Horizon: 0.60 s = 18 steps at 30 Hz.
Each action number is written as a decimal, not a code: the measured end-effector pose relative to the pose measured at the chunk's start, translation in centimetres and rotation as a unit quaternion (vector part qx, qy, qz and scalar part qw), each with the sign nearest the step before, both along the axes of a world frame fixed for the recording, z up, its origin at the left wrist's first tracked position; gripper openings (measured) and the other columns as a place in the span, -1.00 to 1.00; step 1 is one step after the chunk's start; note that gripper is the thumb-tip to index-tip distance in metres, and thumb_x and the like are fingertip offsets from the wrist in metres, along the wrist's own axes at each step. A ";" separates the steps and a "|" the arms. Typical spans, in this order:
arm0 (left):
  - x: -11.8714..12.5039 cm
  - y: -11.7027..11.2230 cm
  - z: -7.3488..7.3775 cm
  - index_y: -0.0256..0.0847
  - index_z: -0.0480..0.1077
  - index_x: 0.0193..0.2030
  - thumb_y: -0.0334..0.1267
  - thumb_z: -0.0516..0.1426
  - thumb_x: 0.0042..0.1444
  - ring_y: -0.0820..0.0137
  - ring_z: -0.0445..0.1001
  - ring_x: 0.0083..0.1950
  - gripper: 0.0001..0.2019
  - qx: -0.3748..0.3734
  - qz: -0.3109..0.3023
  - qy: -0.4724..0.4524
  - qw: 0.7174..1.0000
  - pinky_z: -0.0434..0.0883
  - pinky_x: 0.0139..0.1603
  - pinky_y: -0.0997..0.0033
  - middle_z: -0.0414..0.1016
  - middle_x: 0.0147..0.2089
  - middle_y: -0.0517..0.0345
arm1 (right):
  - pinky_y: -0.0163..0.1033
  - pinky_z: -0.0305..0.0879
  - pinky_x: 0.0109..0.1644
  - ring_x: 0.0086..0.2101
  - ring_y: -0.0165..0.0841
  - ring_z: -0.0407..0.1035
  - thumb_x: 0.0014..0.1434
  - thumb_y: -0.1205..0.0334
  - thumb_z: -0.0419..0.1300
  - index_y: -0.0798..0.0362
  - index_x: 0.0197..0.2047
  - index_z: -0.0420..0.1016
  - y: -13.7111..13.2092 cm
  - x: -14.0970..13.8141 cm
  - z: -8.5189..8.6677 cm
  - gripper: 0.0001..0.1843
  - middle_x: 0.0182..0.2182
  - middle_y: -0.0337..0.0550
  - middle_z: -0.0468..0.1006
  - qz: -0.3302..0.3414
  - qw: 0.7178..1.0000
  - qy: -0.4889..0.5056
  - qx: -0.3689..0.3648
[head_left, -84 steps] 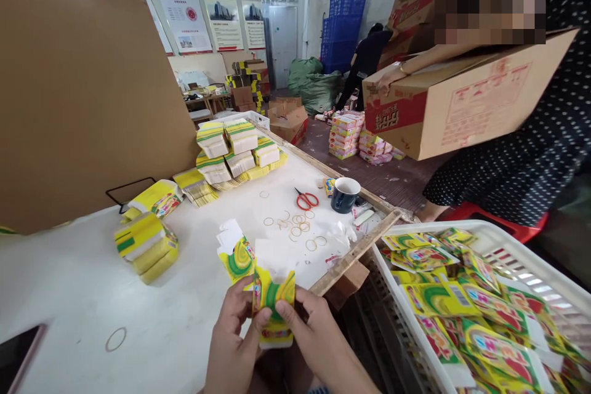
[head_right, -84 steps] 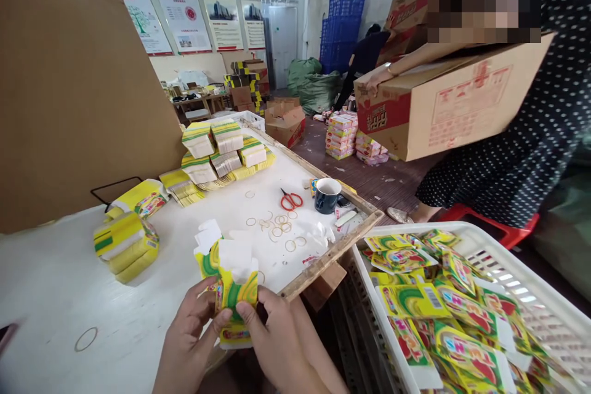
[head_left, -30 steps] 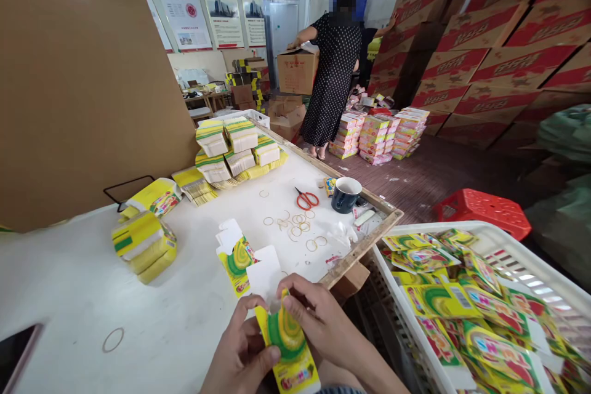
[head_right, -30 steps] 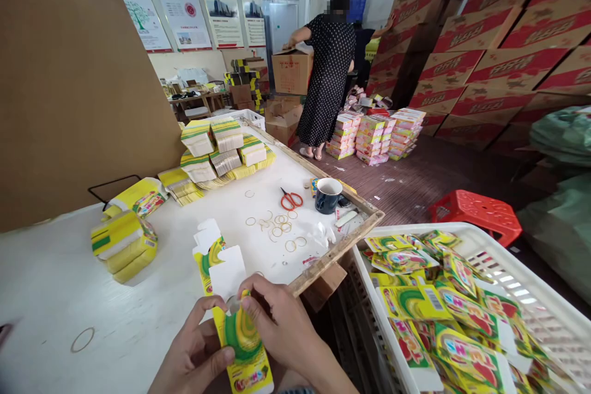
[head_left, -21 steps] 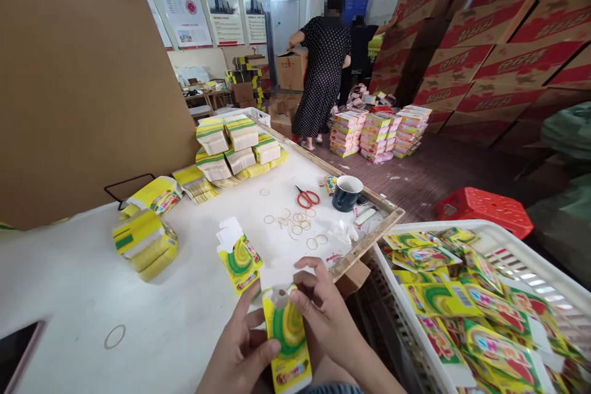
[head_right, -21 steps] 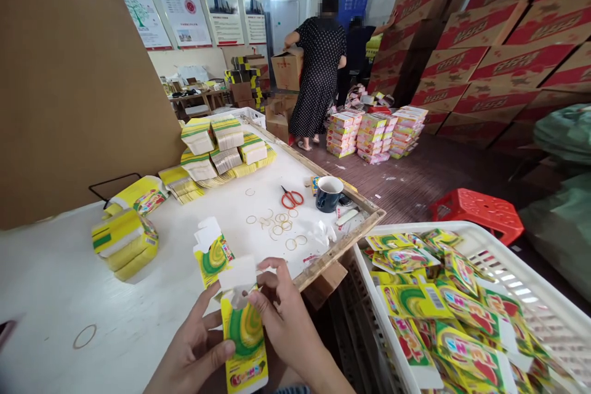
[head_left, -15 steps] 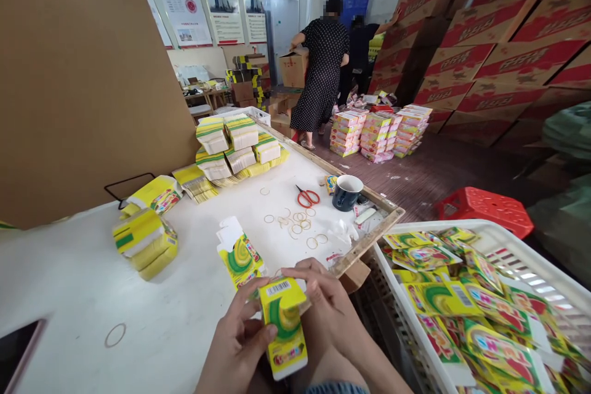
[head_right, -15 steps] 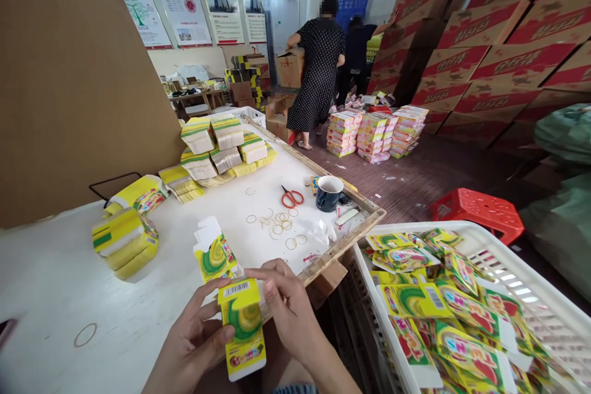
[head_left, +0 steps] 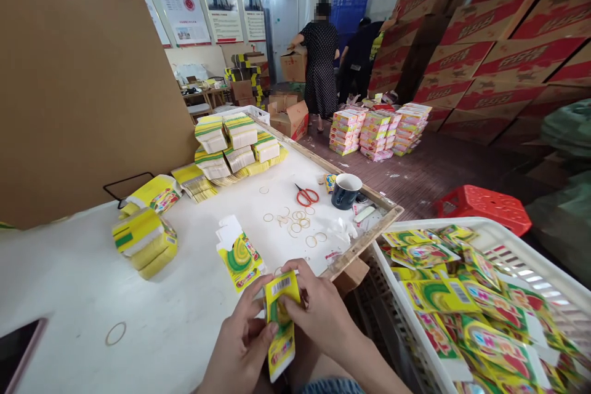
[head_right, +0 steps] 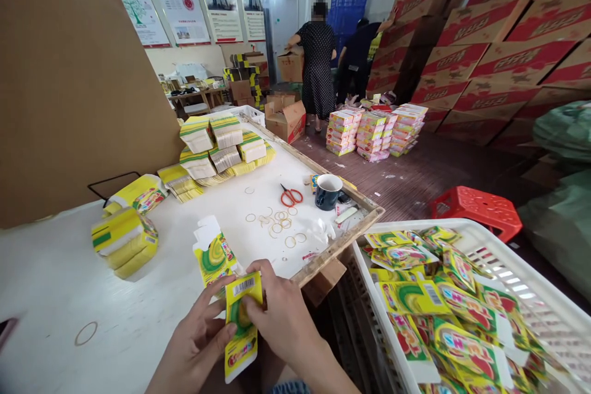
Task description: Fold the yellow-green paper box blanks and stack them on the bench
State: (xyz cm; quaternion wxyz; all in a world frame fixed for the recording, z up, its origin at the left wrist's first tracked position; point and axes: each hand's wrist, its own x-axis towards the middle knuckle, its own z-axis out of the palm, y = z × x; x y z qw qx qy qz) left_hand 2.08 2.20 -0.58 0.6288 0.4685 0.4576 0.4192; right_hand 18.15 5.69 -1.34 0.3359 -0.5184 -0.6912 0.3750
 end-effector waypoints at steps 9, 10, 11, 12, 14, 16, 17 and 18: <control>-0.6 0.4 0.8 -0.02 0.21 0.17 -0.17 0.24 0.07 0.14 0.60 -0.15 -0.48 -0.033 -0.010 -0.042 0.999 0.49 -0.15 0.19 0.56 0.03 -0.01 | -0.35 0.16 -0.38 -0.45 -0.42 0.26 0.21 0.17 0.14 -0.03 -0.05 0.42 0.4 1.5 -0.2 -0.76 -0.35 -0.24 0.47 0.045 0.988 0.146 -0.011; -0.5 0.4 0.7 -0.03 0.23 0.15 -0.19 0.25 0.05 0.14 0.60 -0.16 -0.49 -0.034 -0.015 -0.049 0.998 0.50 -0.15 0.19 0.57 0.01 0.00 | -0.33 0.19 -0.35 -0.43 -0.42 0.27 0.23 0.13 0.13 0.00 -0.10 0.43 0.4 1.6 -0.2 -0.79 -0.34 -0.22 0.47 0.040 0.982 0.184 -0.023; -0.4 0.4 0.6 -0.03 0.25 0.14 -0.20 0.26 0.05 0.14 0.60 -0.16 -0.50 -0.032 -0.017 -0.056 0.998 0.50 -0.16 0.20 0.58 -0.01 0.00 | -0.31 0.22 -0.33 -0.42 -0.41 0.28 0.23 0.11 0.13 0.01 -0.15 0.44 0.5 1.6 -0.3 -0.80 -0.36 -0.22 0.46 0.034 0.973 0.223 -0.039; -0.3 0.4 0.4 -0.03 0.26 0.13 -0.22 0.26 0.04 0.14 0.60 -0.16 -0.50 -0.028 -0.018 -0.061 0.998 0.49 -0.16 0.19 0.58 -0.02 0.01 | -0.30 0.24 -0.30 -0.42 -0.41 0.28 0.22 0.10 0.15 0.03 -0.20 0.44 0.5 1.5 -0.3 -0.81 -0.40 -0.24 0.45 0.030 0.964 0.259 -0.055; 0.0 0.3 0.1 -0.02 0.27 0.12 -0.23 0.26 0.04 0.14 0.59 -0.16 -0.52 -0.018 -0.014 -0.066 0.998 0.49 -0.14 0.19 0.59 -0.04 0.02 | -0.27 0.27 -0.27 -0.43 -0.41 0.28 0.16 0.09 0.22 0.04 -0.26 0.43 0.4 1.2 -0.4 -0.81 -0.44 -0.26 0.43 0.023 0.948 0.308 -0.073; 0.4 0.4 -0.1 -0.03 0.30 0.10 -0.21 0.26 0.05 0.15 0.59 -0.16 -0.55 -0.010 -0.003 -0.063 0.998 0.49 -0.14 0.19 0.59 -0.04 0.03 | -0.25 0.29 -0.24 -0.42 -0.40 0.31 0.13 0.09 0.25 0.05 -0.29 0.44 0.4 1.1 -0.4 -0.80 -0.45 -0.26 0.44 0.013 0.943 0.323 -0.077; 0.5 0.5 0.0 -0.04 0.32 0.08 -0.20 0.25 0.05 0.16 0.59 -0.17 -0.57 -0.007 0.002 -0.058 0.998 0.49 -0.15 0.19 0.59 -0.03 0.03 | -0.25 0.29 -0.24 -0.40 -0.39 0.33 0.13 0.10 0.26 0.05 -0.28 0.45 0.4 1.2 -0.3 -0.81 -0.45 -0.26 0.44 0.012 0.942 0.325 -0.081; 0.6 0.6 0.1 -0.06 0.34 0.06 -0.19 0.25 0.05 0.16 0.59 -0.17 -0.59 -0.006 0.007 -0.054 0.999 0.49 -0.16 0.21 0.58 -0.02 0.02 | -0.25 0.30 -0.24 -0.38 -0.38 0.35 0.12 0.11 0.27 0.04 -0.26 0.45 0.4 1.3 -0.3 -0.80 -0.45 -0.26 0.45 0.018 0.941 0.326 -0.090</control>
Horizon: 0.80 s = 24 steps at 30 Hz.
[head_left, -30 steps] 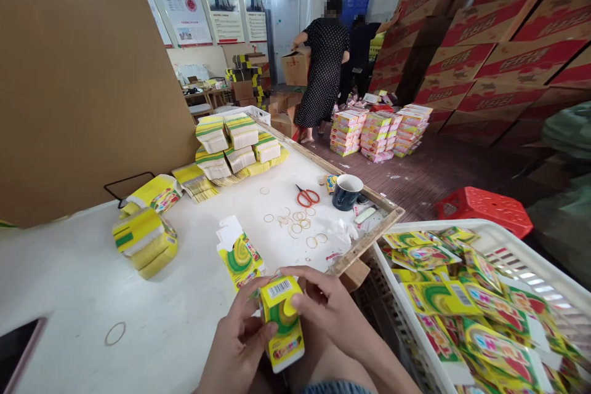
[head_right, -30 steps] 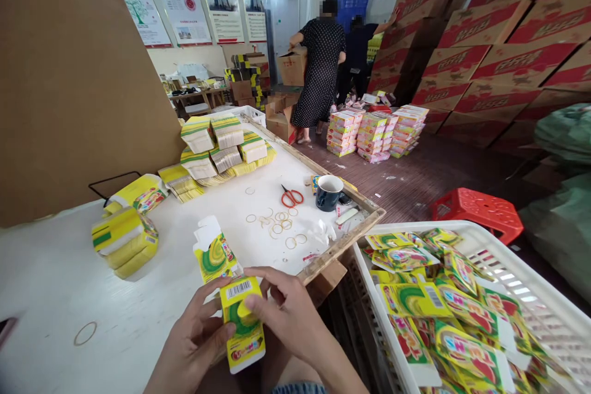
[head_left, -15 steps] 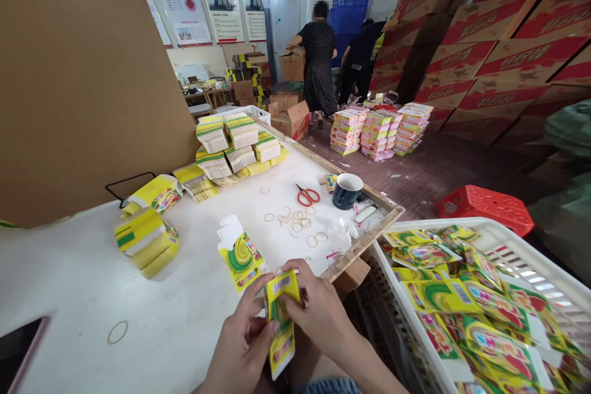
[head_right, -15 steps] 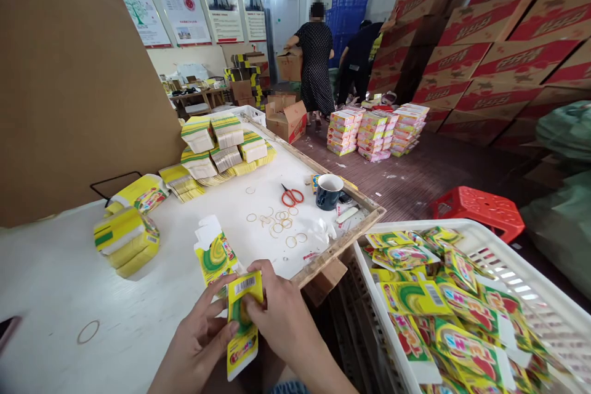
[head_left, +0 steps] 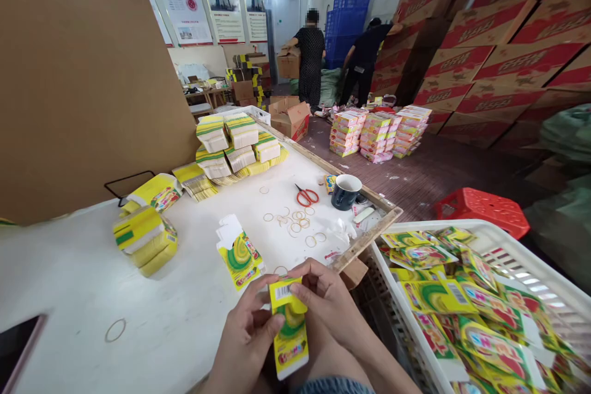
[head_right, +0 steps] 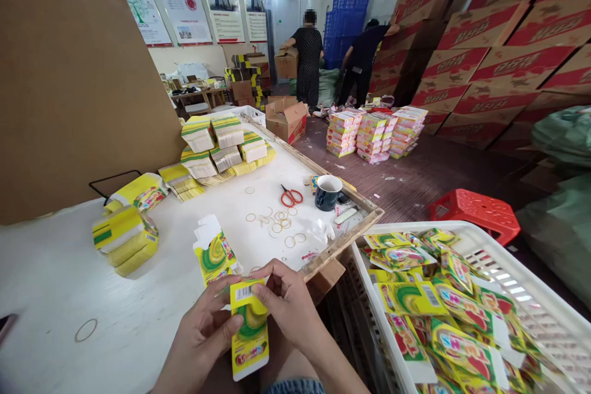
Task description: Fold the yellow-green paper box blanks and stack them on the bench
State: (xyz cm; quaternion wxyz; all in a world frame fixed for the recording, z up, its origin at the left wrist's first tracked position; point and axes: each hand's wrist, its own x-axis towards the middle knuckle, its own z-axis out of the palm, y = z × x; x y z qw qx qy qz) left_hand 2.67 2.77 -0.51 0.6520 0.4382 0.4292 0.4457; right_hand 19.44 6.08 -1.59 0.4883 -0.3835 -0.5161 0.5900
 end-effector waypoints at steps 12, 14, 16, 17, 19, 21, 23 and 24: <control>0.7 0.8 -0.4 -0.08 0.37 0.04 -0.22 0.26 0.05 0.23 0.59 -0.22 -0.61 0.004 0.016 0.006 1.000 0.50 -0.20 0.28 0.55 0.02 0.01 | -0.26 0.31 -0.26 -0.37 -0.36 0.38 0.03 0.31 0.29 0.03 -0.19 0.43 0.1 -0.2 -0.8 -0.77 -0.45 -0.29 0.46 -0.031 0.998 -0.058 -0.005; 0.5 0.9 -0.7 -0.07 0.38 0.03 -0.23 0.26 0.04 0.24 0.58 -0.21 -0.62 0.001 0.020 -0.001 1.000 0.49 -0.18 0.29 0.55 0.02 0.02 | -0.24 0.33 -0.23 -0.37 -0.35 0.39 0.02 0.27 0.31 0.03 -0.18 0.47 0.2 0.0 -0.8 -0.75 -0.41 -0.26 0.50 -0.020 0.998 -0.054 -0.006; 0.3 1.0 -0.8 -0.05 0.37 0.04 -0.25 0.27 0.03 0.26 0.58 -0.23 -0.61 -0.012 0.016 -0.021 1.000 0.48 -0.22 0.30 0.56 0.00 0.05 | -0.22 0.35 -0.21 -0.35 -0.34 0.42 0.05 0.19 0.31 0.04 -0.20 0.51 0.3 0.4 -0.7 -0.78 -0.36 -0.20 0.55 -0.001 1.000 -0.028 -0.007; 0.3 1.0 -0.7 -0.04 0.37 0.04 -0.25 0.27 0.03 0.26 0.58 -0.24 -0.60 -0.017 0.012 -0.032 0.999 0.48 -0.24 0.31 0.56 -0.01 0.06 | -0.22 0.36 -0.21 -0.35 -0.34 0.43 0.07 0.16 0.30 0.04 -0.22 0.54 0.4 0.6 -0.8 -0.79 -0.35 -0.18 0.57 0.005 1.000 -0.012 -0.011; 0.3 1.1 -0.5 -0.05 0.39 0.01 -0.24 0.27 0.04 0.25 0.59 -0.25 -0.63 -0.017 0.010 -0.033 0.999 0.48 -0.26 0.32 0.58 -0.04 0.07 | -0.23 0.37 -0.24 -0.35 -0.34 0.45 0.07 0.11 0.30 0.04 -0.27 0.57 0.5 0.8 -0.8 -0.80 -0.36 -0.16 0.61 0.000 1.000 0.011 -0.019; 0.7 1.1 -0.2 -0.12 0.45 -0.05 -0.22 0.25 0.06 0.25 0.58 -0.23 -0.71 0.006 0.023 0.001 1.000 0.48 -0.22 0.33 0.59 -0.07 0.05 | -0.25 0.37 -0.27 -0.37 -0.34 0.46 0.04 0.11 0.33 0.03 -0.30 0.60 0.4 0.6 -1.0 -0.81 -0.39 -0.18 0.63 -0.021 1.000 0.009 -0.018; 1.3 1.1 0.2 -0.17 0.49 -0.11 -0.20 0.23 0.08 0.26 0.57 -0.19 -0.77 0.034 0.043 0.047 0.997 0.48 -0.17 0.36 0.61 -0.12 0.05 | -0.25 0.38 -0.28 -0.39 -0.34 0.46 0.02 0.14 0.35 0.02 -0.33 0.62 0.3 0.3 -1.0 -0.84 -0.43 -0.19 0.63 -0.049 0.999 -0.009 -0.006; 1.6 1.1 0.3 -0.18 0.50 -0.13 -0.19 0.22 0.09 0.26 0.57 -0.17 -0.78 0.046 0.049 0.063 0.996 0.48 -0.15 0.38 0.62 -0.14 0.05 | -0.26 0.39 -0.29 -0.39 -0.33 0.47 0.02 0.16 0.35 0.02 -0.34 0.62 0.1 0.3 -0.8 -0.86 -0.44 -0.19 0.63 -0.061 0.998 -0.019 0.002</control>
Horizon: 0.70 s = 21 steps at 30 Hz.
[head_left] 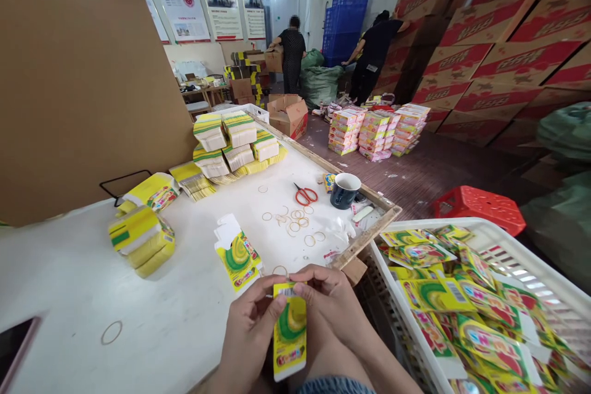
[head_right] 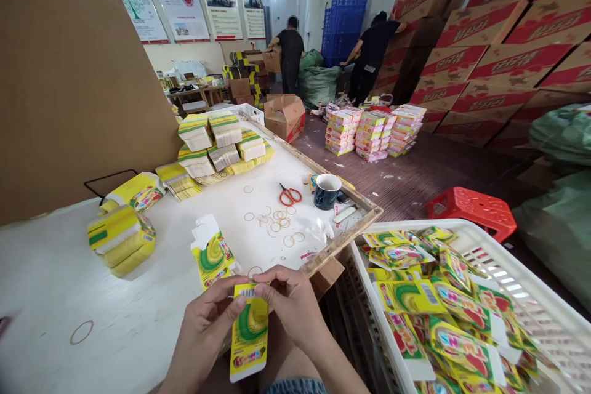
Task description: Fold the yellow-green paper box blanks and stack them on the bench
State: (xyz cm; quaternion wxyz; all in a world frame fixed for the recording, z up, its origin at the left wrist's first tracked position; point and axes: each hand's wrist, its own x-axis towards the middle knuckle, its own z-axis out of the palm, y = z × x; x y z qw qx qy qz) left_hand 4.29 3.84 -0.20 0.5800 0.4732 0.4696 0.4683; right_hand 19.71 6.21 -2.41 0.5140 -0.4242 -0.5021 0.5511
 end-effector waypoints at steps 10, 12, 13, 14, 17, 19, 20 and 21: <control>-4.5 3.1 -2.6 -0.23 0.22 0.26 -0.10 0.12 0.13 0.10 0.13 0.37 -0.44 0.143 0.033 0.460 0.876 0.19 0.31 0.01 0.20 0.36 -0.13 | 0.07 0.29 -0.01 -0.14 -0.06 0.43 0.17 0.03 0.15 0.00 -0.27 0.59 -1.7 12.7 5.2 -0.73 -0.20 0.00 0.58 -0.397 0.790 -0.426 0.192; -6.0 3.6 -3.7 -0.34 0.32 0.19 -0.17 0.19 0.06 0.00 0.17 0.34 -0.45 0.141 0.036 0.491 0.859 0.18 0.29 -0.09 0.23 0.32 -0.26 | 0.08 0.29 -0.07 -0.15 -0.03 0.41 0.16 -0.04 0.12 0.03 -0.19 0.57 -1.9 14.3 5.1 -0.64 -0.15 0.04 0.55 -0.434 0.743 -0.480 0.172; -6.5 3.8 -4.0 -0.36 0.37 0.14 -0.19 0.20 0.04 -0.03 0.22 0.31 -0.49 0.140 0.036 0.498 0.855 0.19 0.28 -0.11 0.28 0.29 -0.28 | 0.04 0.31 -0.13 -0.18 -0.05 0.42 0.16 -0.06 0.12 0.04 -0.16 0.56 -1.8 14.3 4.7 -0.62 -0.15 0.05 0.54 -0.427 0.747 -0.484 0.163; -6.8 3.9 -4.1 -0.35 0.41 0.09 -0.21 0.20 0.04 -0.04 0.29 0.27 -0.54 0.141 0.036 0.499 0.854 0.23 0.25 -0.12 0.33 0.26 -0.28 | -0.02 0.32 -0.19 -0.22 -0.09 0.42 0.15 -0.06 0.12 0.05 -0.16 0.56 -1.6 13.7 4.3 -0.61 -0.15 0.05 0.54 -0.406 0.766 -0.473 0.157; -7.5 3.9 -3.3 -0.20 0.53 -0.11 -0.21 0.20 0.06 0.02 0.48 0.11 -0.74 0.159 0.027 0.508 0.846 0.41 0.11 -0.04 0.54 0.09 -0.10 | -0.17 0.32 -0.30 -0.30 -0.21 0.42 0.16 -0.01 0.13 0.06 -0.22 0.56 -0.7 9.7 2.7 -0.67 -0.24 0.00 0.57 -0.297 0.868 -0.373 0.137; -7.8 3.3 -2.3 -0.15 0.56 -0.22 -0.22 0.14 0.13 0.10 0.59 -0.04 -0.82 0.178 0.031 0.512 0.840 0.53 -0.03 0.08 0.64 -0.07 0.01 | -0.22 0.31 -0.34 -0.35 -0.24 0.42 0.18 -0.01 0.14 0.06 -0.25 0.57 -0.2 6.1 2.0 -0.67 -0.32 -0.03 0.59 -0.224 0.923 -0.296 0.102; -7.9 2.9 -1.8 -0.16 0.56 -0.22 -0.23 0.10 0.18 0.13 0.61 -0.08 -0.80 0.187 0.045 0.515 0.836 0.55 -0.07 0.13 0.66 -0.11 0.02 | -0.23 0.31 -0.35 -0.38 -0.25 0.41 0.18 -0.02 0.13 0.07 -0.28 0.58 0.0 4.4 1.8 -0.66 -0.36 -0.05 0.59 -0.186 0.945 -0.255 0.082; -7.9 2.3 -1.4 -0.18 0.55 -0.20 -0.25 0.06 0.21 0.16 0.62 -0.11 -0.77 0.206 0.064 0.516 0.829 0.55 -0.07 0.15 0.66 -0.13 0.01 | -0.25 0.30 -0.37 -0.41 -0.27 0.40 0.19 -0.06 0.12 0.07 -0.32 0.59 0.1 2.8 1.7 -0.62 -0.41 -0.06 0.59 -0.145 0.965 -0.212 0.061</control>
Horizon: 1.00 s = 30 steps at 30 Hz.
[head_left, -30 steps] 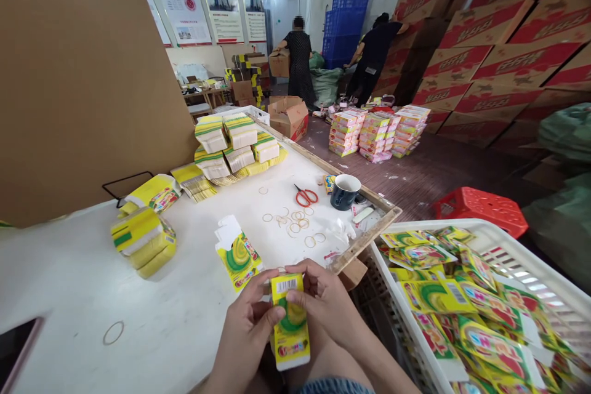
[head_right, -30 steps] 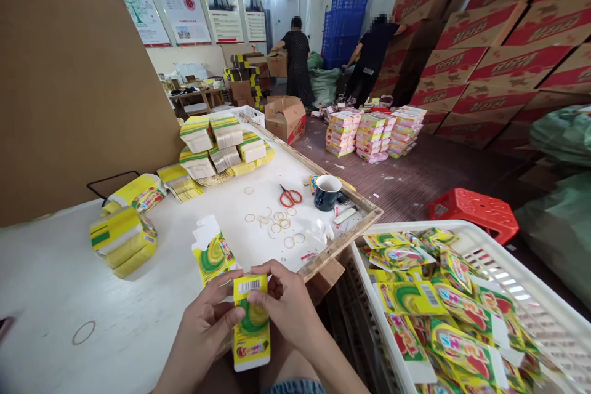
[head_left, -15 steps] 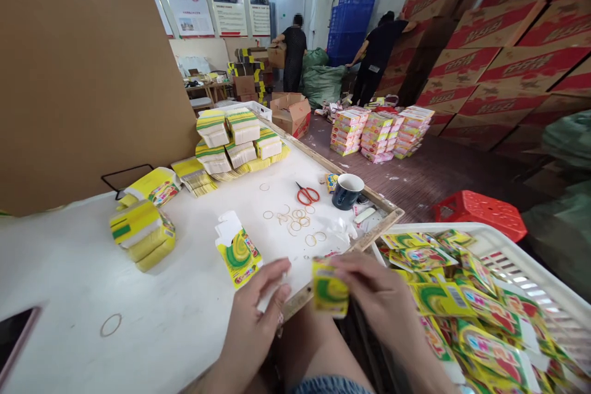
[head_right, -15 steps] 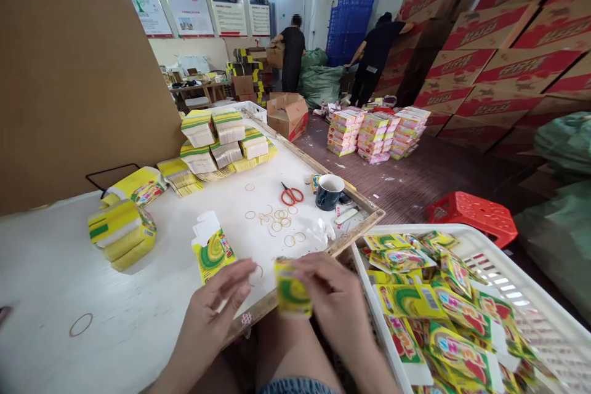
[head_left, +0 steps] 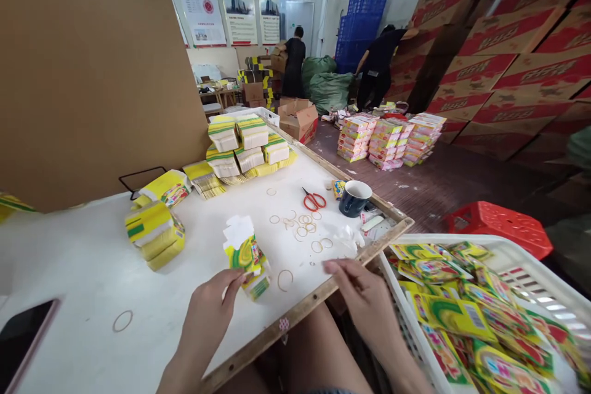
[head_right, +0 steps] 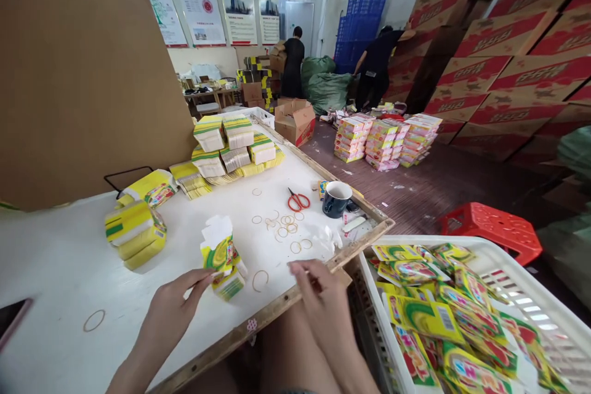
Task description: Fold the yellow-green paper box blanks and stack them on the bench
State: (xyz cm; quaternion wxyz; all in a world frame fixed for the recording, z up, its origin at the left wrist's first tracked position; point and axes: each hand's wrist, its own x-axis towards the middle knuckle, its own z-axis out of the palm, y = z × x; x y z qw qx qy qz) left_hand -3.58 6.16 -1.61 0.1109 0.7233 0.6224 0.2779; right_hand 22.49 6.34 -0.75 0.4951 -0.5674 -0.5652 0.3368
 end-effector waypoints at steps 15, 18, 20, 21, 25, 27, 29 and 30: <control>5.5 -3.8 0.1 -0.05 0.37 0.14 -0.25 0.21 0.11 0.17 0.30 0.28 -0.58 0.027 -0.014 -0.450 0.892 0.31 0.24 0.22 0.35 0.28 0.01 | -0.28 0.29 -0.39 -0.50 -0.33 0.40 -0.11 -0.06 0.40 0.08 -0.30 0.48 -1.0 -4.3 -1.4 -0.57 -0.56 -0.21 0.55 0.077 0.929 0.334 -0.143; 5.7 -3.4 1.0 -0.12 0.39 0.12 -0.14 0.23 0.07 0.06 0.40 0.19 -0.55 -0.129 0.010 -0.616 0.777 0.42 0.11 0.11 0.48 0.16 -0.08 | -0.31 0.27 -0.39 -0.51 -0.39 0.37 -0.10 -0.02 0.42 0.09 -0.38 0.48 -1.3 -5.0 -1.9 -0.62 -0.56 -0.22 0.54 0.108 0.922 0.343 -0.147; 5.8 -3.4 1.5 -0.19 0.46 0.04 -0.06 0.29 -0.04 -0.05 0.45 0.12 -0.51 -0.216 0.017 -0.679 0.701 0.45 0.05 0.00 0.57 0.04 -0.14 | -0.35 0.26 -0.36 -0.48 -0.42 0.37 -0.06 0.03 0.41 0.10 -0.40 0.50 -1.4 -5.4 -2.1 -0.68 -0.53 -0.22 0.54 0.144 0.911 0.354 -0.154; 5.9 -3.6 1.6 -0.21 0.50 0.00 -0.03 0.33 -0.11 -0.08 0.46 0.11 -0.48 -0.241 0.018 -0.702 0.670 0.45 0.04 -0.03 0.59 0.00 -0.15 | -0.36 0.25 -0.34 -0.47 -0.44 0.37 -0.04 0.05 0.41 0.11 -0.40 0.51 -1.4 -5.5 -2.1 -0.70 -0.52 -0.22 0.54 0.158 0.905 0.362 -0.158; 6.1 -4.1 1.7 -0.18 0.58 -0.14 -0.07 0.43 -0.34 -0.11 0.48 0.08 -0.47 -0.247 -0.019 -0.729 0.638 0.43 0.05 0.00 0.62 -0.03 -0.15 | -0.38 0.23 -0.33 -0.47 -0.48 0.35 -0.03 0.09 0.42 0.12 -0.38 0.52 -1.5 -5.5 -1.9 -0.72 -0.50 -0.23 0.56 0.175 0.881 0.400 -0.184; 6.0 -4.1 1.7 -0.17 0.60 -0.21 -0.09 0.45 -0.38 -0.10 0.50 0.05 -0.51 -0.245 -0.018 -0.719 0.650 0.44 0.02 0.03 0.63 -0.06 -0.13 | -0.38 0.23 -0.34 -0.48 -0.47 0.35 -0.05 0.08 0.42 0.12 -0.38 0.52 -1.6 -5.4 -1.7 -0.70 -0.50 -0.23 0.56 0.170 0.878 0.405 -0.190; 5.9 -3.9 1.6 -0.17 0.60 -0.24 -0.08 0.45 -0.41 -0.08 0.52 0.01 -0.51 -0.236 -0.018 -0.709 0.664 0.45 -0.01 0.04 0.65 -0.09 -0.11 | -0.34 0.26 -0.30 -0.43 -0.43 0.38 -0.04 0.06 0.41 0.12 -0.37 0.52 -1.6 -5.3 -1.4 -0.69 -0.47 -0.20 0.57 0.163 0.888 0.390 -0.183; 5.8 -3.7 1.5 -0.17 0.60 -0.23 -0.07 0.45 -0.41 -0.08 0.53 0.00 -0.50 -0.232 -0.023 -0.703 0.672 0.46 -0.02 0.05 0.65 -0.11 -0.11 | -0.32 0.27 -0.26 -0.40 -0.40 0.39 -0.03 0.04 0.40 0.11 -0.36 0.53 -1.6 -5.3 -1.3 -0.69 -0.44 -0.18 0.58 0.161 0.895 0.376 -0.175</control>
